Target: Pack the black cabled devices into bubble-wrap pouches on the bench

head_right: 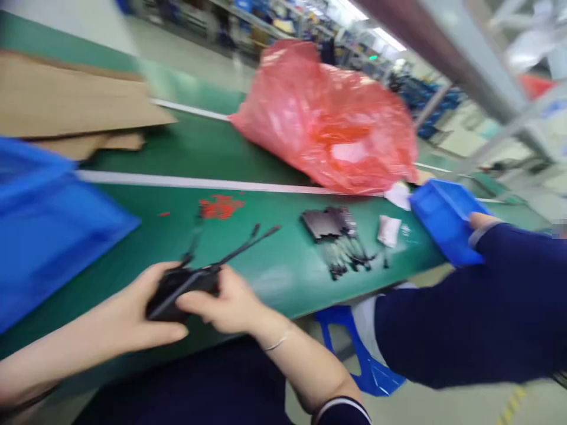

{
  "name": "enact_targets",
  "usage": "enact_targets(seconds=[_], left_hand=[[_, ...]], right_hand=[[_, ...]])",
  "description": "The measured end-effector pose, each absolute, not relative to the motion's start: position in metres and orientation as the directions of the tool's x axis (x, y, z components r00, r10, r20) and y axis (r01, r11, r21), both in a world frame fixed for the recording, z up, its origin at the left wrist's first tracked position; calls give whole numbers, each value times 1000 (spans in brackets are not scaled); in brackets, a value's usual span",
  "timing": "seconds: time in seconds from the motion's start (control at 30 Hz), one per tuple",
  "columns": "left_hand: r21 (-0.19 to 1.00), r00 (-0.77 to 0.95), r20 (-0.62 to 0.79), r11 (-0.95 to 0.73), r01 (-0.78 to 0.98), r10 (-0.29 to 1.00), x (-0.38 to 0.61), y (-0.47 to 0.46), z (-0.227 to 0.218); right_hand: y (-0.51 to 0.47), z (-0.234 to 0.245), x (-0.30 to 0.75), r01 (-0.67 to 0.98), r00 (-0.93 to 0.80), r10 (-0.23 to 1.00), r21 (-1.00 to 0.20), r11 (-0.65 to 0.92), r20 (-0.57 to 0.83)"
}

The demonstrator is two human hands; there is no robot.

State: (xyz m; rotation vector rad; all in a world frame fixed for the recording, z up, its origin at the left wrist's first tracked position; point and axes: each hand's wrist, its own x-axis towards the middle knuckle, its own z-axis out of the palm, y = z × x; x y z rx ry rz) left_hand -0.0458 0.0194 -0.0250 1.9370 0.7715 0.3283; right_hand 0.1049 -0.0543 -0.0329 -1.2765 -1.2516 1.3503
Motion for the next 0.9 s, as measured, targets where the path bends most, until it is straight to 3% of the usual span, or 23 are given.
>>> enact_targets(seconds=[0.07,0.1,0.17,0.23,0.43,0.67,0.77,0.9], left_hand=[[942,690,-269,35,333,672,-55,7,-19],[946,689,-325,233,226,648,-56,5,-19],[853,746,-310,519,-56,590,-55,9,-23],[759,760,-266,615,-214,593,-59,16,-32],[733,644,-314,609,-302,698,-81,14,-47],[855,531,-262,449,-260,806,-83,12,-55],[937,597,-163,313,-157,785,-89,6,-55],[984,614,-153,60,169,774,-99,-5,-53]], right_hand=[[-58,-35,116,-132,-90,989,-983,-128,-116],[-56,-39,119,-185,-77,989,-973,-138,-126],[-48,-49,120,-264,-125,986,-954,-144,-114],[-40,-57,116,-271,-176,976,-946,-176,-131],[-38,-56,107,-208,-271,947,-950,-234,-174],[-35,-52,97,-117,-197,960,-968,-223,-197],[-32,-53,88,-56,-162,965,-975,-215,-204],[-32,-61,80,14,-176,970,-986,-167,-167]])
